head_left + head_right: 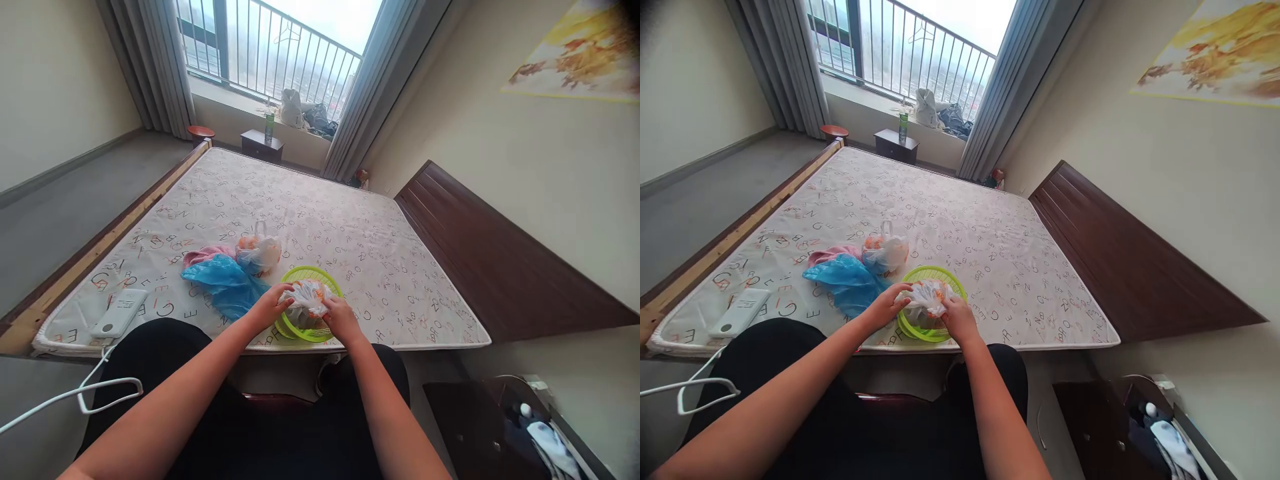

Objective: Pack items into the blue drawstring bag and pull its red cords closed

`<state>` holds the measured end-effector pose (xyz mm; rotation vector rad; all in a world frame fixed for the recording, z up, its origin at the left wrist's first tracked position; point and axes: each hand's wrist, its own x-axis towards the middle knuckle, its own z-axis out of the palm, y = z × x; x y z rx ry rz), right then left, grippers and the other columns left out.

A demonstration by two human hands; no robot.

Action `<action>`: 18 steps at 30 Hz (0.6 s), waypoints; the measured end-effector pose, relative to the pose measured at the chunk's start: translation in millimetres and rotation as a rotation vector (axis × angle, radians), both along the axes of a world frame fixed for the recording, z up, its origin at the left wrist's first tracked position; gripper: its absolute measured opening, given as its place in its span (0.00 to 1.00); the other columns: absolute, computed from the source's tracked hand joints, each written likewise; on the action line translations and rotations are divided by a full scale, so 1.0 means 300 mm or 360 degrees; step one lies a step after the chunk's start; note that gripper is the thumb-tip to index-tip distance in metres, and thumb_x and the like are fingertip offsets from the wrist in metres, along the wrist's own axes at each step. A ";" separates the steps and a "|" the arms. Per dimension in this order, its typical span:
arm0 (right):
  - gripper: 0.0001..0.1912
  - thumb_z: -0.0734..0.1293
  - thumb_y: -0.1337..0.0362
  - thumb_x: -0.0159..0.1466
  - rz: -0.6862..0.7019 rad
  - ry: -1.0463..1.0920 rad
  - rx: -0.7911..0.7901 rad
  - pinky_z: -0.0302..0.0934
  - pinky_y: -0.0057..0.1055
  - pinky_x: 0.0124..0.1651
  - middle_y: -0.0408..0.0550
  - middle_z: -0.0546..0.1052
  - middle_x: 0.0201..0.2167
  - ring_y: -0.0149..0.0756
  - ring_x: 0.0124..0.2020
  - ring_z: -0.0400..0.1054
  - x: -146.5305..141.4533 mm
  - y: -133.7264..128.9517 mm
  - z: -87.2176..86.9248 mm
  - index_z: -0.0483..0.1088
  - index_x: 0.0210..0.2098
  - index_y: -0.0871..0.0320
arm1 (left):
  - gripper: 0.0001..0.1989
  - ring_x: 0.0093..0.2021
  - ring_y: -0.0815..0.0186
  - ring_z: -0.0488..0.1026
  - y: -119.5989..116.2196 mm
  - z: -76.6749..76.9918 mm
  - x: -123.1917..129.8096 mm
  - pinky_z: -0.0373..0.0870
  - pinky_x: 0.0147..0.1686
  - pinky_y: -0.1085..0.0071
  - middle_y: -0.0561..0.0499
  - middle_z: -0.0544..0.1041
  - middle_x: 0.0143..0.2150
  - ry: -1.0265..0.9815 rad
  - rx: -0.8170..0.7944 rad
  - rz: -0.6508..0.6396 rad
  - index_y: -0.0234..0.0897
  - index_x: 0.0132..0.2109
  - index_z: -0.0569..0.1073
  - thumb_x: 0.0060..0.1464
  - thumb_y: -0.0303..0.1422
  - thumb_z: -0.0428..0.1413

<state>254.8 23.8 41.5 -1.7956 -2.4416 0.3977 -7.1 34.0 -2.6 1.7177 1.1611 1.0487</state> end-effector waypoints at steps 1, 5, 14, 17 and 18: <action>0.14 0.65 0.61 0.69 -0.0015 0.0100 0.0027 0.61 0.36 0.56 0.53 0.79 0.48 0.44 0.54 0.70 0.009 0.009 0.013 0.78 0.50 0.55 | 0.29 0.65 0.50 0.70 0.003 -0.014 0.002 0.61 0.69 0.52 0.37 0.75 0.63 -0.0020 0.0001 0.0084 0.35 0.57 0.75 0.62 0.55 0.54; 0.19 0.64 0.51 0.69 -0.0205 0.0565 0.0122 0.64 0.36 0.52 0.52 0.80 0.47 0.44 0.49 0.73 0.044 0.042 0.127 0.79 0.49 0.56 | 0.37 0.69 0.51 0.65 0.015 -0.065 0.017 0.55 0.72 0.52 0.35 0.70 0.67 -0.0181 -0.0007 0.0271 0.33 0.66 0.68 0.68 0.58 0.41; 0.25 0.71 0.44 0.61 -0.0542 0.0944 0.0307 0.66 0.34 0.41 0.49 0.82 0.39 0.42 0.39 0.74 -0.042 0.168 0.406 0.79 0.46 0.57 | 0.48 0.79 0.50 0.45 0.018 -0.094 0.092 0.47 0.75 0.55 0.33 0.45 0.79 -0.0070 -0.0334 0.0614 0.34 0.77 0.46 0.58 0.35 0.62; 0.27 0.72 0.43 0.59 -0.0664 0.1257 0.0246 0.68 0.33 0.38 0.50 0.82 0.39 0.42 0.37 0.75 -0.102 0.246 0.392 0.78 0.48 0.56 | 0.55 0.73 0.48 0.59 0.036 -0.121 0.105 0.58 0.71 0.56 0.29 0.58 0.74 -0.0264 -0.0736 0.0617 0.31 0.78 0.37 0.55 0.31 0.64; 0.27 0.73 0.44 0.58 -0.0697 0.1393 0.0220 0.68 0.32 0.37 0.50 0.82 0.40 0.41 0.37 0.76 -0.124 0.273 0.378 0.77 0.48 0.57 | 0.56 0.69 0.48 0.65 0.042 -0.130 0.107 0.64 0.67 0.55 0.29 0.63 0.71 -0.0353 -0.0908 0.0596 0.32 0.78 0.36 0.55 0.31 0.64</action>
